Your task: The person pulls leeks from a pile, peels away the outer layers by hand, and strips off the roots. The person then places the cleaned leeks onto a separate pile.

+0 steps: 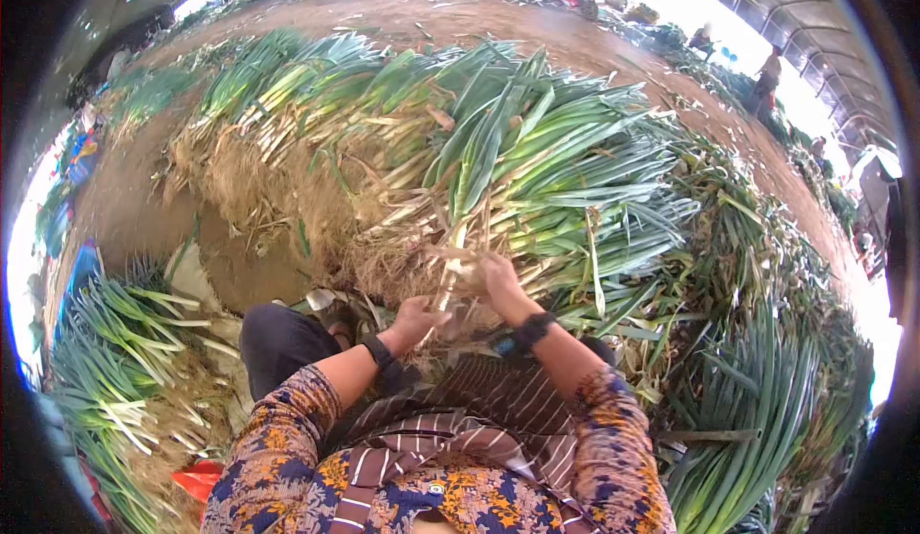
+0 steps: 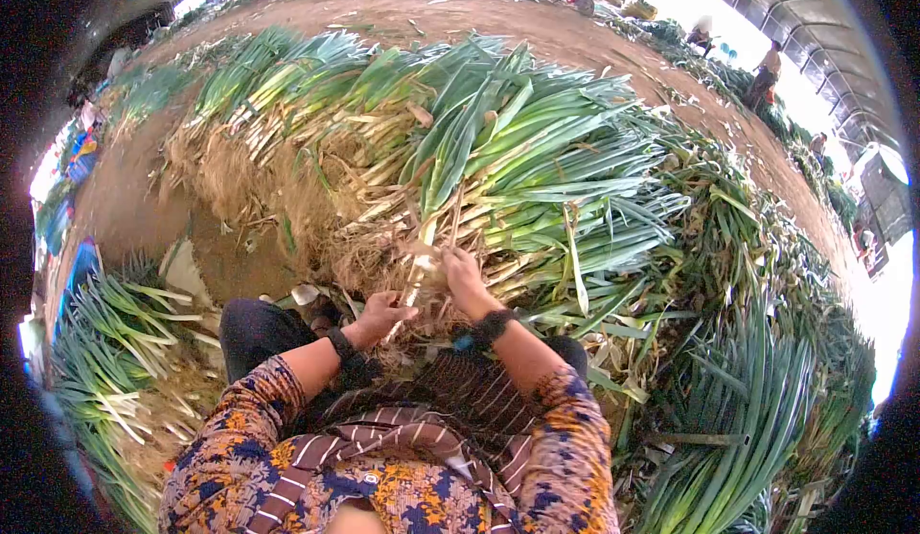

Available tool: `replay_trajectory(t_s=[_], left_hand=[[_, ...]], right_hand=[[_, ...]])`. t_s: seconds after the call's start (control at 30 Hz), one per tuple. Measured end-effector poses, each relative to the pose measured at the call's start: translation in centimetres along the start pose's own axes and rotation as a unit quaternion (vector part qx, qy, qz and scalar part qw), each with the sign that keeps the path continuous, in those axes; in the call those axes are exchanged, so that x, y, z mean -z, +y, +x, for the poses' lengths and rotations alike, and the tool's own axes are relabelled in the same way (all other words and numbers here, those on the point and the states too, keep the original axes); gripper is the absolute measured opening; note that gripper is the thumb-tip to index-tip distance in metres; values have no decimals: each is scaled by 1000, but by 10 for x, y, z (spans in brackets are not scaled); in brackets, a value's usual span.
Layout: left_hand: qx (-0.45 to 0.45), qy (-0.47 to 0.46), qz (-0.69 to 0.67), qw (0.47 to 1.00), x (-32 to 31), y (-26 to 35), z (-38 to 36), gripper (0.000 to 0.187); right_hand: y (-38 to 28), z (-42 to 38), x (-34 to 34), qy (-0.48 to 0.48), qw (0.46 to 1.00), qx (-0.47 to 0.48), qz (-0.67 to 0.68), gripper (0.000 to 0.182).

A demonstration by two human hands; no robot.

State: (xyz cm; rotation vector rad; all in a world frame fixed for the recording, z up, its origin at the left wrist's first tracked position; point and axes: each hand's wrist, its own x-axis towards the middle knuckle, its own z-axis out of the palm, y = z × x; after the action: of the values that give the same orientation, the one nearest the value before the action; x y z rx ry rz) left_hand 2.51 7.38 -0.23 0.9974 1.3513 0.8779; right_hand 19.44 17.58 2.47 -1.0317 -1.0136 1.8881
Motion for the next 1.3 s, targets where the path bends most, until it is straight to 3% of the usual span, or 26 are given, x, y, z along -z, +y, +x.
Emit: replay_trajectory(t_s=[0.03, 0.07, 0.13, 0.17, 0.23, 0.27, 0.4, 0.53, 0.73, 0.77, 0.8, 0.83, 0.87, 0.9, 0.93, 0.97, 1.0, 1.1, 1.13, 1.17, 1.2, 1.3], left_hand=[[3, 4, -17, 1000, 3, 1, 0, 30], [5, 7, -33, 999, 6, 3, 1, 29], [18, -2, -113, 993, 9, 25, -4, 31], [14, -13, -100, 995, 13, 19, 3, 32], [7, -35, -73, 997, 21, 0, 20, 33], [-8, -73, -134, 988, 14, 12, 13, 38], [15, -129, -149, 980, 9, 29, 6, 45], [48, -163, -179, 969, 20, 27, 14, 51], [23, -50, -99, 994, 31, 5, 25, 46], [18, -38, -94, 995, 40, -1, 27, 45], [35, -37, -53, 997, 52, -6, 31, 43], [9, -28, -52, 998, 55, -10, 31, 37], [7, -33, -26, 999, 57, -7, 23, 36], [2, -40, 3, 999, 58, 3, 16, 34], [17, -72, -71, 995, 58, 9, 10, 33], [33, -104, -145, 984, 58, 14, 5, 32], [50, -134, -218, 965, 56, 16, 1, 30], [8, -209, -366, 907, 53, 23, -15, 23], [25, -220, -394, 892, 52, 24, -23, 24], [40, -230, -422, 876, 51, 24, -31, 25], [53, -240, -449, 859, 49, 25, -39, 26], [3, -242, -469, 850, 39, 32, -60, 24]], right_hand=[[-13, -20, 0, -15, 1000, -14, 11, 25], [-15, -34, 11, -57, 993, 60, -85, 25], [-26, -58, 30, -66, 979, 62, -183, 25], [-35, -70, 35, -34, 982, -10, -187, 25], [-62, -97, 44, -10, 968, -19, -251, 25], [-71, -106, 47, 2, 959, -23, -283, 24], [-80, -126, 56, 53, 960, 36, -273, 28], [-82, -154, 57, 74, 949, 13, -305, 27], [-124, -216, 50, 132, 900, 117, -398, 26], [-146, -230, 47, 215, 861, 104, -448, 25], [-159, -238, 57, 264, 828, 153, -470, 23], [-169, -243, 73, 265, 864, 186, -387, 20], [-176, -237, 98, 273, 847, 225, -397, 16], [-185, -228, 117, 281, 819, 224, -447, 17], [-191, -215, 147, 296, 774, 204, -521, 20], [-189, -200, 170, 318, 667, 244, -628, 25], [-182, -187, 175, 378, 430, 221, -790, 29], [-160, -125, 150, 219, 695, 192, -658, 33], [-143, -99, 140, 77, 748, 225, -620, 33], [-128, -79, 108, 41, 868, 96, -486, 36], [-113, -68, 73, -31, 953, 45, -297, 39], [-61, -8, 9, -64, 989, -59, -123, 39]])
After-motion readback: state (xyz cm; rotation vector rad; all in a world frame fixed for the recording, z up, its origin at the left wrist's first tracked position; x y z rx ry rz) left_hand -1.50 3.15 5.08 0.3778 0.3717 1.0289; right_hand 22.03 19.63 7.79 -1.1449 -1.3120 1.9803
